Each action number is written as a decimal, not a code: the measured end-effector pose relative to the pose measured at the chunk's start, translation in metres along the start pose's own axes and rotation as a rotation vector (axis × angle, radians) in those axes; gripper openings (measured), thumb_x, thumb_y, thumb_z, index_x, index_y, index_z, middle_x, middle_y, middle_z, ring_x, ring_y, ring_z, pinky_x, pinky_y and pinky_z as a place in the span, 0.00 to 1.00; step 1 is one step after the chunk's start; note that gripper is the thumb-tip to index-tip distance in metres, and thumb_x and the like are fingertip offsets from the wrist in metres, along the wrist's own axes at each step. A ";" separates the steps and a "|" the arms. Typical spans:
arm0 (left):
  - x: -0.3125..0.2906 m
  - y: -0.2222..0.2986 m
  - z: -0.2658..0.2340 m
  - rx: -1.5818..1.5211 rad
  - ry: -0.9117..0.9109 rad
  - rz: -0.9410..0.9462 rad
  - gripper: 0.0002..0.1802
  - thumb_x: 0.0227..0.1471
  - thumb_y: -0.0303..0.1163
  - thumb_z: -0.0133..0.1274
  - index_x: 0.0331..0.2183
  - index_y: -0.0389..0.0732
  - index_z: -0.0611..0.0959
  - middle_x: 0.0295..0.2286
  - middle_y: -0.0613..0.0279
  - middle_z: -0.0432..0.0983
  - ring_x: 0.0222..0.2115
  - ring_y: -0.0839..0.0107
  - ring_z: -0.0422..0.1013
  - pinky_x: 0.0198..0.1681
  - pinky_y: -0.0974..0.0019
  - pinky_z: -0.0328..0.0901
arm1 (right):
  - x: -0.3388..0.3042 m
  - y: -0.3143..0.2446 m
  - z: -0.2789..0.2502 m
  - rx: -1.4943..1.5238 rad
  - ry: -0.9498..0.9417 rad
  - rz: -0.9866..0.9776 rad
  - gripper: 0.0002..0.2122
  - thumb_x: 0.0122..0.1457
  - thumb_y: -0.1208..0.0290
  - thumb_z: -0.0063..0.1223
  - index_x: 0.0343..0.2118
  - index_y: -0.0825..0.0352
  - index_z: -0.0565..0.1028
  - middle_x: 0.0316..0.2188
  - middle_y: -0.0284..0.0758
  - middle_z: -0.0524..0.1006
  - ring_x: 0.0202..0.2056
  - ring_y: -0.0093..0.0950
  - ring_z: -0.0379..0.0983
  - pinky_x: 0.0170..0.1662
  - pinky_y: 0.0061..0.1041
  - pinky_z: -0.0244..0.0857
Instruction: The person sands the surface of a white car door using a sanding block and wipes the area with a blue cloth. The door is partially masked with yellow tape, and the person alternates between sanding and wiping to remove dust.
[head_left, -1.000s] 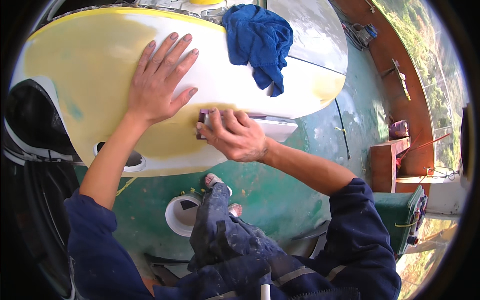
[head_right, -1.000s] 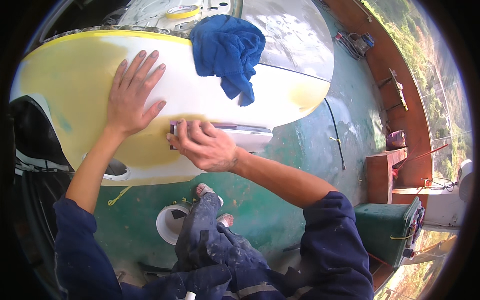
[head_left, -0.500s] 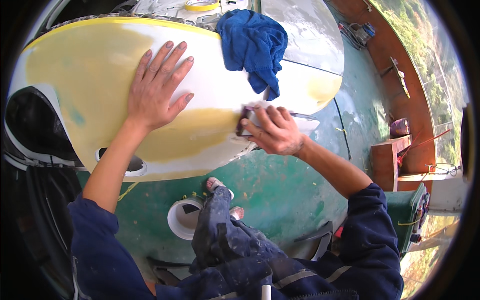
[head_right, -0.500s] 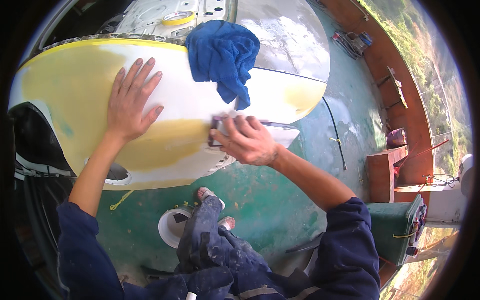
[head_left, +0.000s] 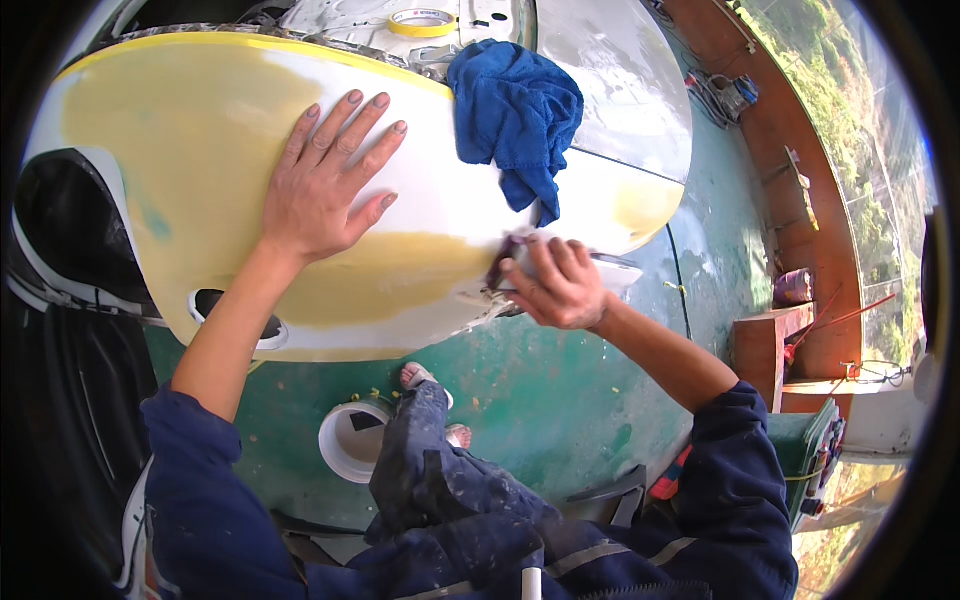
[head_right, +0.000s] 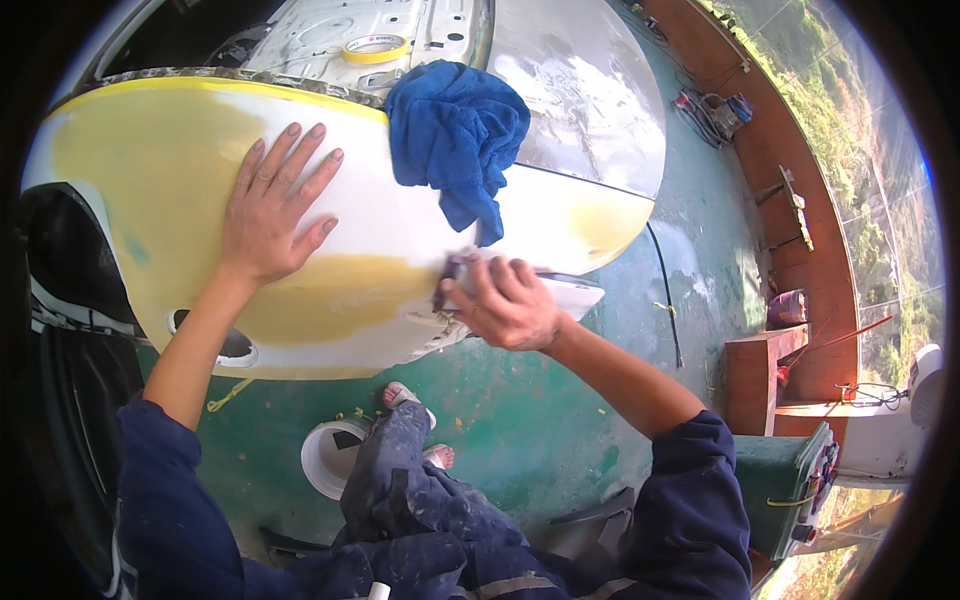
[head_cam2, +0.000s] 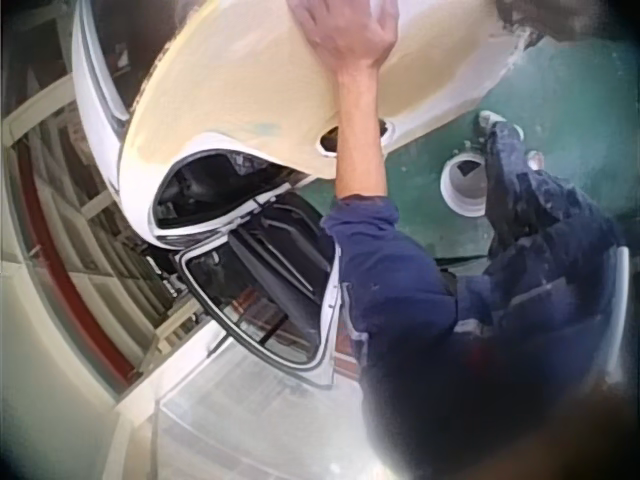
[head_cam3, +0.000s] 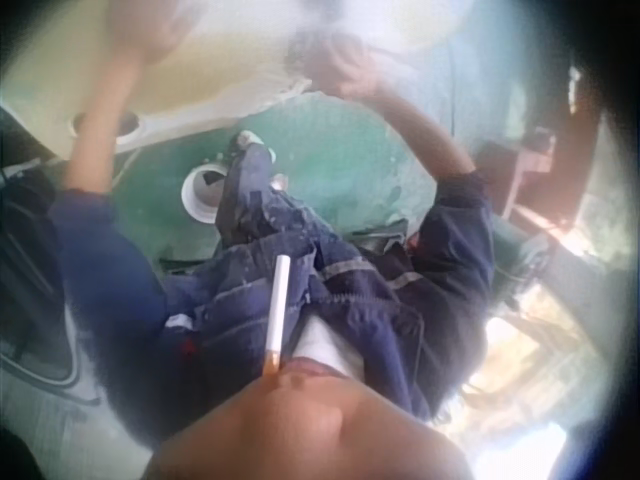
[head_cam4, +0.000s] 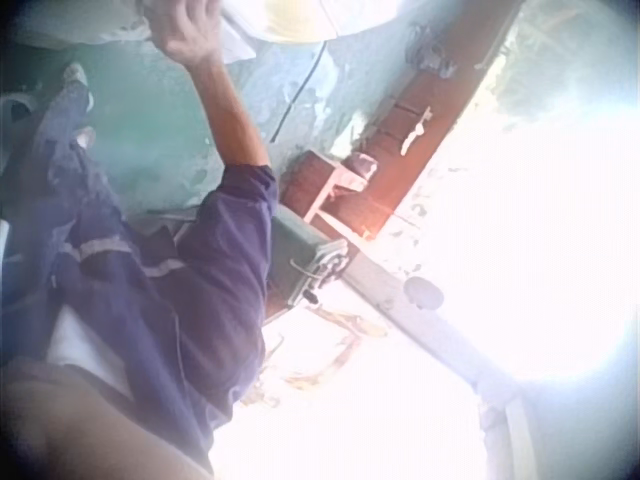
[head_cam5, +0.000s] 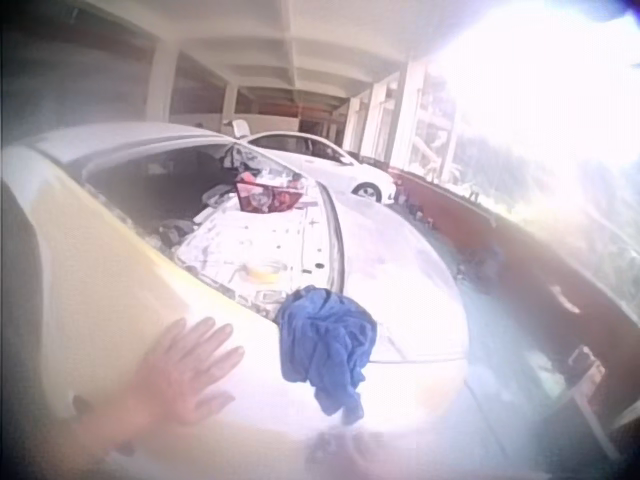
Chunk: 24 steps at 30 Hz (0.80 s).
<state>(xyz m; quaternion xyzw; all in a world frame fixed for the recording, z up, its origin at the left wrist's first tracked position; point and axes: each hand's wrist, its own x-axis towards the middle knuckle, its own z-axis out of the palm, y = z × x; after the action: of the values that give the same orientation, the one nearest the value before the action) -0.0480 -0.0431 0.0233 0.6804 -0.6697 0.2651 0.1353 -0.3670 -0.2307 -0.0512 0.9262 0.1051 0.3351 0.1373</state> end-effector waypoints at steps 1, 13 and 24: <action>0.004 0.000 0.001 -0.003 -0.003 0.009 0.35 0.61 0.48 0.54 0.68 0.57 0.72 0.71 0.64 0.60 0.72 0.59 0.53 0.74 0.45 0.46 | 0.026 -0.022 0.014 0.017 0.018 -0.028 0.25 0.54 0.63 0.65 0.55 0.66 0.81 0.52 0.49 0.76 0.44 0.42 0.75 0.41 0.37 0.69; -0.136 0.005 0.029 0.044 0.286 -0.556 0.37 0.71 0.48 0.37 0.71 0.32 0.62 0.71 0.39 0.53 0.71 0.39 0.50 0.72 0.39 0.44 | -0.039 -0.106 -0.006 0.512 -0.133 0.318 0.29 0.49 0.65 0.73 0.56 0.64 0.78 0.53 0.49 0.74 0.46 0.44 0.74 0.46 0.41 0.69; -0.034 0.191 0.100 0.022 0.432 -0.935 0.43 0.71 0.53 0.34 0.71 0.26 0.56 0.71 0.34 0.48 0.72 0.34 0.44 0.72 0.35 0.37 | -0.216 -0.047 -0.090 0.374 -0.290 0.925 0.31 0.45 0.73 0.75 0.56 0.66 0.80 0.50 0.50 0.74 0.44 0.47 0.74 0.46 0.43 0.73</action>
<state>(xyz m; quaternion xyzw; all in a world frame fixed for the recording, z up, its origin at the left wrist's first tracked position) -0.2166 -0.0805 -0.1100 0.8383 -0.2479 0.3178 0.3673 -0.5931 -0.2325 -0.1283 0.9214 -0.2770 0.2045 -0.1800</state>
